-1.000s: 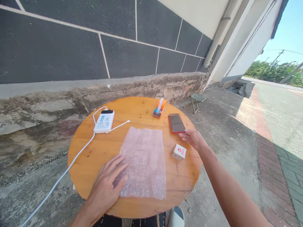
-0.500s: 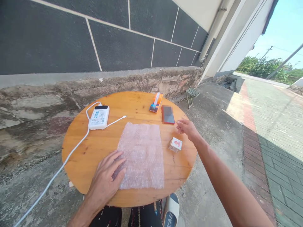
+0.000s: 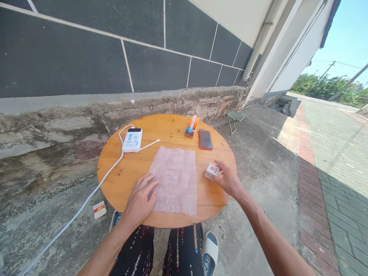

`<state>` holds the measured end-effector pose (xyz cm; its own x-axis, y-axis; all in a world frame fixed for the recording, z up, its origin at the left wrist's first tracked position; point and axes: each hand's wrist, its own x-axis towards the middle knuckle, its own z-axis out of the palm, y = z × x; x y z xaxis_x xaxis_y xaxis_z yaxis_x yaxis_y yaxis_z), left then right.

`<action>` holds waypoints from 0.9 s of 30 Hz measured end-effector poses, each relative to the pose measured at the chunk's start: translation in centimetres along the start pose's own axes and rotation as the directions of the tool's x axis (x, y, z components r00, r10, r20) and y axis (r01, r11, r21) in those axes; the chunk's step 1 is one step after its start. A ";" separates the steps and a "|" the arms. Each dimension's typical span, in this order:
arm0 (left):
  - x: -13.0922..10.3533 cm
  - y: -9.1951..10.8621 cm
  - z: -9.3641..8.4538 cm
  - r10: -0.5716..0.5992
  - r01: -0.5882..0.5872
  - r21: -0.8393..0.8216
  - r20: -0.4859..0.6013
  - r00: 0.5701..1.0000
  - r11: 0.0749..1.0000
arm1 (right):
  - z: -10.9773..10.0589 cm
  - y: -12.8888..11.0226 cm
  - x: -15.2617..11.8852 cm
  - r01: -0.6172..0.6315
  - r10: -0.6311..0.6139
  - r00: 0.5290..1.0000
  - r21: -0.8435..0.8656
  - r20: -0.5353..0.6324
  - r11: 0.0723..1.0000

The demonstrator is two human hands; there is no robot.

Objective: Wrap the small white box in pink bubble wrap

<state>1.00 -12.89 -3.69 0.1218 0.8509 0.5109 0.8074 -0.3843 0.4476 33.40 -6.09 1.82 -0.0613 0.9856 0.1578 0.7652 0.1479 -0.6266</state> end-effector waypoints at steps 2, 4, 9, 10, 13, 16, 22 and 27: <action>0.0 0.1 -0.1 -0.003 0.003 -0.010 -0.003 1.000 1.000 | 0.5 -1.7 -0.8 0.044 -0.043 0.999 0.035 -0.022 0.998; 0.0 0.1 -0.1 -0.010 0.009 -0.018 -0.005 1.000 1.000 | 1.7 -3.8 -1.5 0.132 -0.131 0.991 0.080 -0.009 0.988; 0.0 0.3 -0.2 -0.028 0.028 -0.017 0.002 1.000 0.999 | 5.9 -8.2 -1.4 0.284 -0.294 0.954 0.125 0.065 0.951; 0.0 0.3 -0.2 -0.027 0.027 -0.014 0.003 1.000 1.000 | 6.6 -8.7 -1.1 0.287 -0.297 0.952 0.118 0.072 0.950; 0.0 0.4 -0.3 -0.024 0.024 -0.004 0.008 1.000 1.000 | 8.1 -9.3 -0.3 0.309 -0.320 0.942 0.105 0.101 0.945; 0.0 0.5 -0.4 -0.034 0.034 -0.006 0.008 0.999 0.999 | 9.0 -9.1 0.1 0.356 -0.361 0.925 0.063 0.122 0.933; 0.1 0.5 -0.4 -0.039 0.038 -0.046 -0.013 0.999 0.998 | 9.3 -8.6 0.1 0.403 -0.396 0.908 -0.025 0.135 0.915; 0.0 0.3 -0.2 -0.036 0.035 -0.052 -0.016 0.999 0.998 | 9.3 -8.7 0.1 0.410 -0.401 0.906 -0.040 0.135 0.911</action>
<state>1.08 -13.08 -3.38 0.0838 0.8583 0.5063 0.7803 -0.3725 0.5023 20.75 -6.51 0.21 -0.4488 0.8447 0.2917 0.6980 0.5352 -0.4758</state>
